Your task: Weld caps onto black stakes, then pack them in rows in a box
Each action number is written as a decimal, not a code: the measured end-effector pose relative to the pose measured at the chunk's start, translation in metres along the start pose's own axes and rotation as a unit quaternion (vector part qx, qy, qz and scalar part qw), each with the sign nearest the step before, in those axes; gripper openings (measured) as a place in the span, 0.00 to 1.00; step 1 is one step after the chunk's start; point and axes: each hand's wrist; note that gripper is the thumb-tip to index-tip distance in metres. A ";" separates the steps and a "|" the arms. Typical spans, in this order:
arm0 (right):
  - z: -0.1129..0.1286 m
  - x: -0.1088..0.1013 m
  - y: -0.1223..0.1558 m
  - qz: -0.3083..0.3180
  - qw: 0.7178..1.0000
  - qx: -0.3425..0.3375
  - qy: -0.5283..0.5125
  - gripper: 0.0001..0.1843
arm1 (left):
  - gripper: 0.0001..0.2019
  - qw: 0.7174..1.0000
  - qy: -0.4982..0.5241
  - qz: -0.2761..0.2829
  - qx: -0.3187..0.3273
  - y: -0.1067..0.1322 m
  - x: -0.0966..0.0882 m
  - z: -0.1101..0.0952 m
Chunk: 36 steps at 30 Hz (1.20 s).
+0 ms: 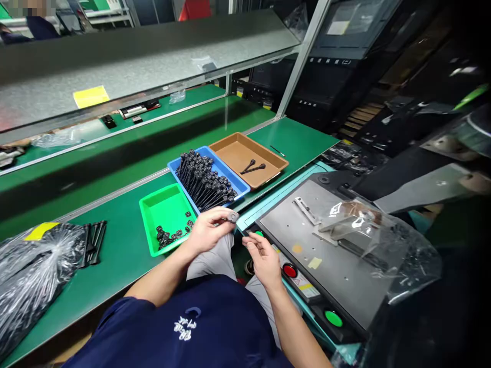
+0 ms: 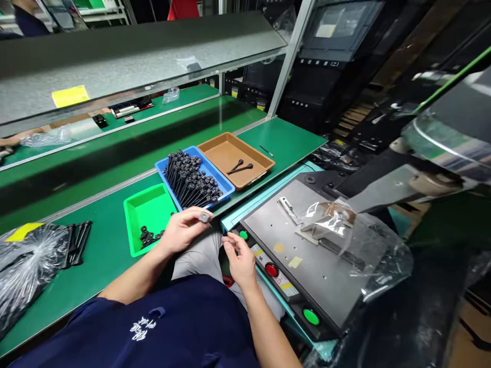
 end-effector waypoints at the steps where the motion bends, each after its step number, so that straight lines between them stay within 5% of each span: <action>1: 0.000 0.002 0.000 0.006 1.000 0.008 -0.008 0.21 | 0.08 0.999 -0.027 -0.032 0.003 -0.002 -0.016 0.000; 5: -0.001 0.007 0.002 0.019 0.999 0.030 -0.030 0.21 | 0.10 0.982 -0.119 -0.135 -0.048 -0.019 -0.063 0.021; 8: -0.002 0.008 0.006 0.019 0.998 0.042 -0.036 0.21 | 0.11 0.972 -0.180 -0.099 -0.110 -0.036 -0.076 0.047; 13: -0.008 0.003 0.011 0.008 0.998 0.063 -0.024 0.24 | 0.08 0.940 -0.315 0.013 -0.129 -0.055 -0.071 0.079; 19: -0.012 -0.001 0.013 -0.001 0.996 0.089 -0.015 0.29 | 0.10 0.874 -0.463 0.102 -0.104 -0.068 -0.064 0.090; 36: -0.018 -0.005 0.018 0.023 0.995 0.094 -0.030 0.28 | 0.10 0.841 -0.507 0.147 -0.118 -0.072 -0.068 0.086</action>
Point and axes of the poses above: each hand's wrist, its own y-axis away from the middle knuckle, its own x-axis out of the palm, z = x × y, and after that the axes turned 8 degrees about x, right-handed
